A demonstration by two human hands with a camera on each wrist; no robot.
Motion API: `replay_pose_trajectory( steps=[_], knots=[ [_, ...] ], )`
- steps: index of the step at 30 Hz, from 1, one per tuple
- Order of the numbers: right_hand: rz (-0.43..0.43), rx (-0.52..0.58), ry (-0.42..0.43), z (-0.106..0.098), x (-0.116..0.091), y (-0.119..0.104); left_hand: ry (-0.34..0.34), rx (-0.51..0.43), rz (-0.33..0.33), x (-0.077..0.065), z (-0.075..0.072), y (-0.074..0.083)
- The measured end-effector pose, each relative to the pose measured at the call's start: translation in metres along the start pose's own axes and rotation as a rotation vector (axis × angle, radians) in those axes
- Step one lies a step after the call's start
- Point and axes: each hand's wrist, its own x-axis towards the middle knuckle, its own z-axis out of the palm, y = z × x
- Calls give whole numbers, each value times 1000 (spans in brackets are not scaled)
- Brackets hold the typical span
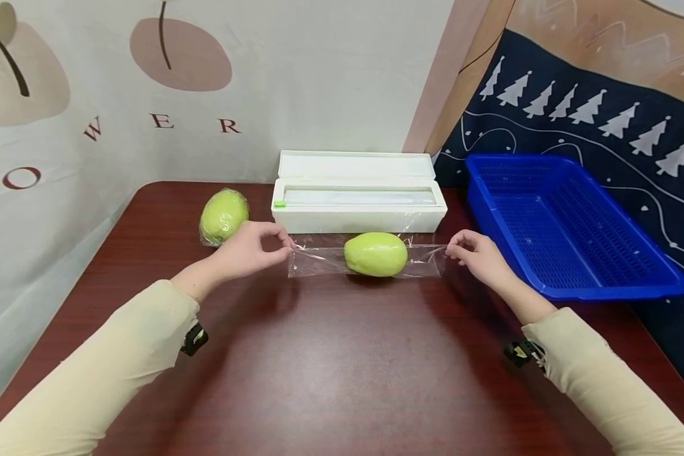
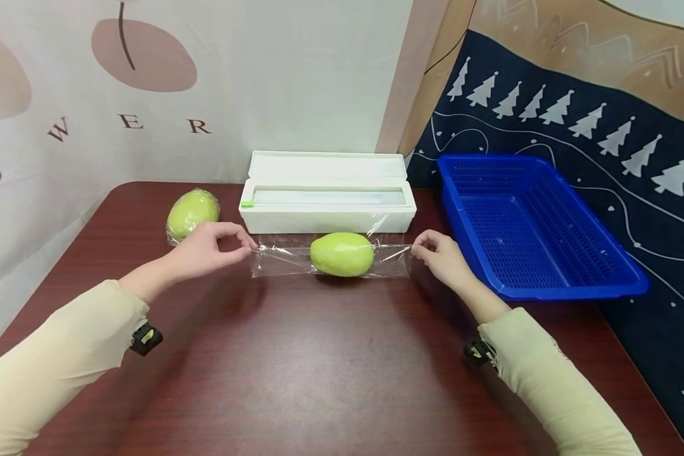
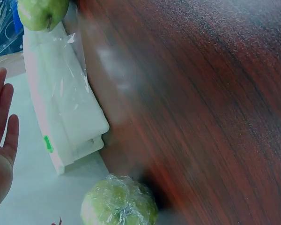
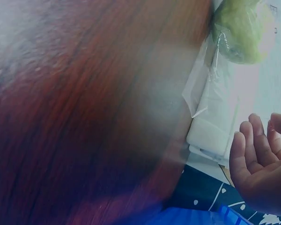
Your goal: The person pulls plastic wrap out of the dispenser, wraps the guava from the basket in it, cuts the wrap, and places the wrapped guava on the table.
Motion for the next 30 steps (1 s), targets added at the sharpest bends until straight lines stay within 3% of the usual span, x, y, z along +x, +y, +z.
replay_pose_trajectory(
  steps=[9, 17, 25, 30],
  knots=[
    [41, 66, 63, 11, 13, 1, 69, -21, -45, 7, 1, -6],
    [91, 53, 107, 18, 23, 3, 101, -35, -99, 16, 5, -15],
    [81, -87, 171, 22, 31, 3, 118, -27, -145, 22, 7, -23],
    [71, -185, 150, 25, 33, 8, 86, -9, -176, 22, 10, -31]
  ],
)
